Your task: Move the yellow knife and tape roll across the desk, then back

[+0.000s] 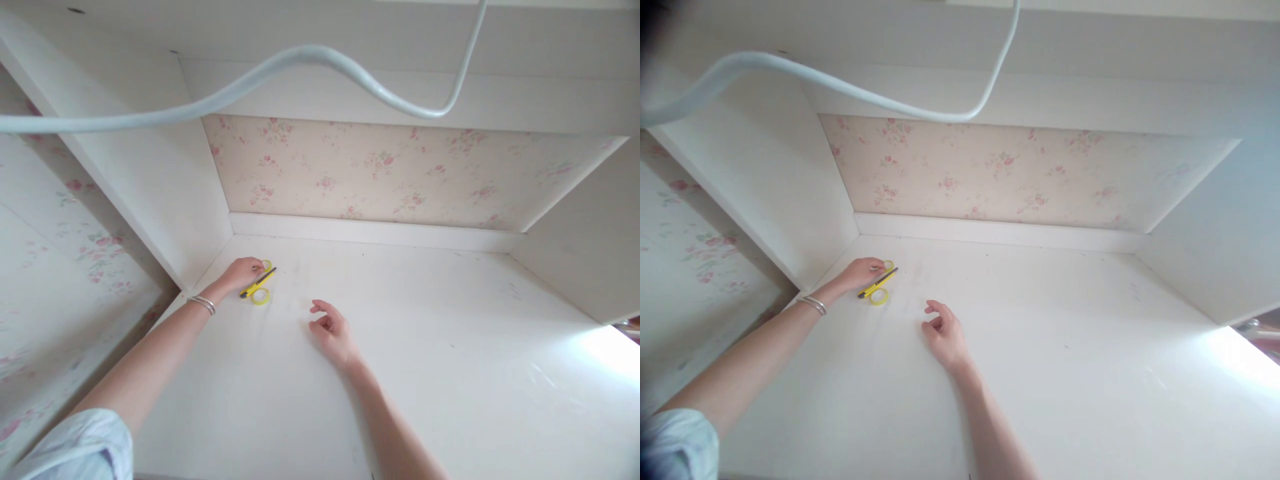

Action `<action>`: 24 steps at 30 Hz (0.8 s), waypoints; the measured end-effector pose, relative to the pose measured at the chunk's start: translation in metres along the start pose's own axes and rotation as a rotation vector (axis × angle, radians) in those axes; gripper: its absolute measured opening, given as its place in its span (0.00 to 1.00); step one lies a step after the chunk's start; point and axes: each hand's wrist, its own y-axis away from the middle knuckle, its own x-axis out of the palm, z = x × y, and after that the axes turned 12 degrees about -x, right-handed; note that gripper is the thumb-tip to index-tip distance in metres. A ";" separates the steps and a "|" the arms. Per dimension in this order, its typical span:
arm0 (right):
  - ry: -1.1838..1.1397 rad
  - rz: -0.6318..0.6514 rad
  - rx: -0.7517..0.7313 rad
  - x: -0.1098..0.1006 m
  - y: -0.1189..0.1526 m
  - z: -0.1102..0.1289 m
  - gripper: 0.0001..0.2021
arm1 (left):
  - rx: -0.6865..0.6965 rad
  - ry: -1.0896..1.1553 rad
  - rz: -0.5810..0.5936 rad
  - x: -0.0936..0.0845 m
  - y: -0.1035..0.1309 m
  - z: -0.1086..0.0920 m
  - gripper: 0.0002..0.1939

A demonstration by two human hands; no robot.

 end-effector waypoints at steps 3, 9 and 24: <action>-0.018 0.000 0.004 -0.001 -0.001 -0.002 0.19 | 0.008 0.045 0.069 -0.005 0.002 0.002 0.19; -0.042 -0.004 0.013 0.001 -0.001 -0.005 0.19 | 0.132 0.083 0.274 -0.022 0.015 0.000 0.34; 0.049 0.015 -0.037 0.004 0.000 -0.006 0.18 | 0.290 -0.066 0.258 0.013 0.019 0.002 0.36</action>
